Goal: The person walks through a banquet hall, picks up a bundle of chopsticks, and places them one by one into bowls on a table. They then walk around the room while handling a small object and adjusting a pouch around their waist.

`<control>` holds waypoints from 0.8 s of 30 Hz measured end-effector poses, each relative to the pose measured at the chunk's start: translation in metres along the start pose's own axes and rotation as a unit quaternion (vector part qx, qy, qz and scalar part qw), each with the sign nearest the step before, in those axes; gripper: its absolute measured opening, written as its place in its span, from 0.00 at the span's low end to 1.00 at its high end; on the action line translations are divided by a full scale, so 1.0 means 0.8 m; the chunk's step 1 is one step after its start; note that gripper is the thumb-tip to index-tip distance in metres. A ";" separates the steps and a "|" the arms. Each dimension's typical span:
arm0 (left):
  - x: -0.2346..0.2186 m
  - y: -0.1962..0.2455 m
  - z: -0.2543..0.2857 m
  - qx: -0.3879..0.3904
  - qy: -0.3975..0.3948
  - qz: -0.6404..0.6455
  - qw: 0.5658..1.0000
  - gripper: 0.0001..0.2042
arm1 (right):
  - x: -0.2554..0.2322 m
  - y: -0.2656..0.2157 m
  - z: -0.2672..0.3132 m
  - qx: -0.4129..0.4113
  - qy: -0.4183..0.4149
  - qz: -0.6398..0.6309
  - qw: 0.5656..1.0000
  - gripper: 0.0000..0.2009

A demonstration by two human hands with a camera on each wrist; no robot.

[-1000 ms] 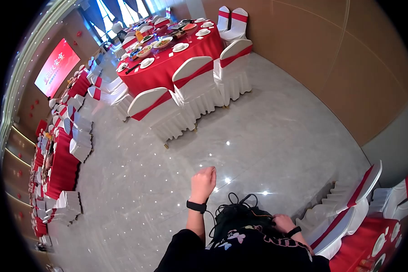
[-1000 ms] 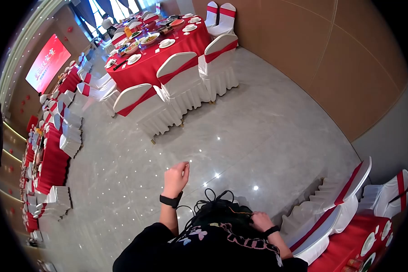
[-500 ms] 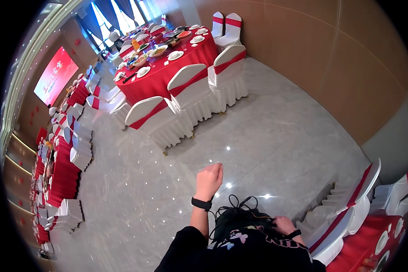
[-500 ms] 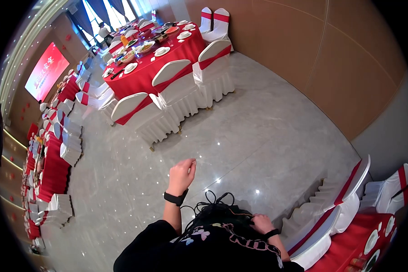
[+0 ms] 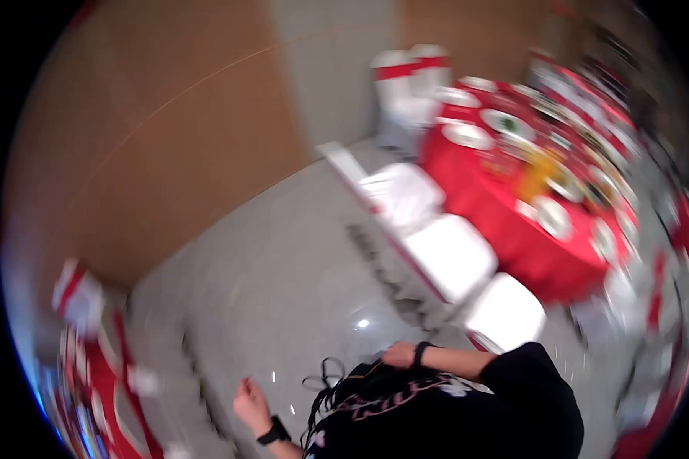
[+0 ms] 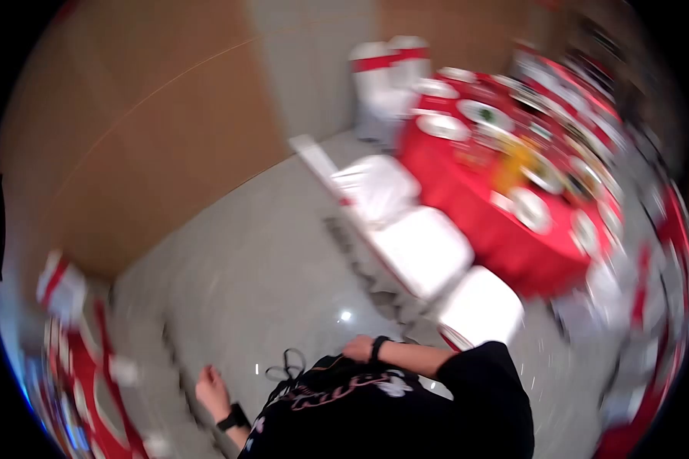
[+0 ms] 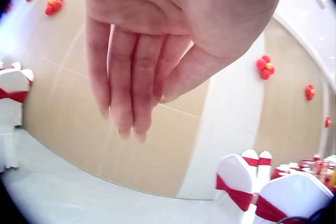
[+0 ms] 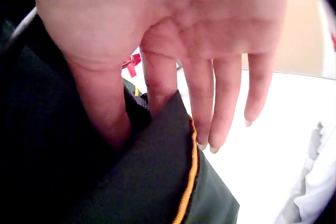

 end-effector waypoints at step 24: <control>0.005 0.422 0.447 0.781 -0.396 0.329 0.354 0.06 | 0.335 -0.435 0.189 0.721 0.339 -0.201 0.571 0.06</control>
Point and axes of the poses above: each hand's wrist, its own z-axis away from the middle knuckle, its own x-axis out of the palm, y = z × x, the point moved 1 cm from there along -z, towards the middle knuckle, and after that the axes turned 6 degrees about -x, right-handed, at the moved point
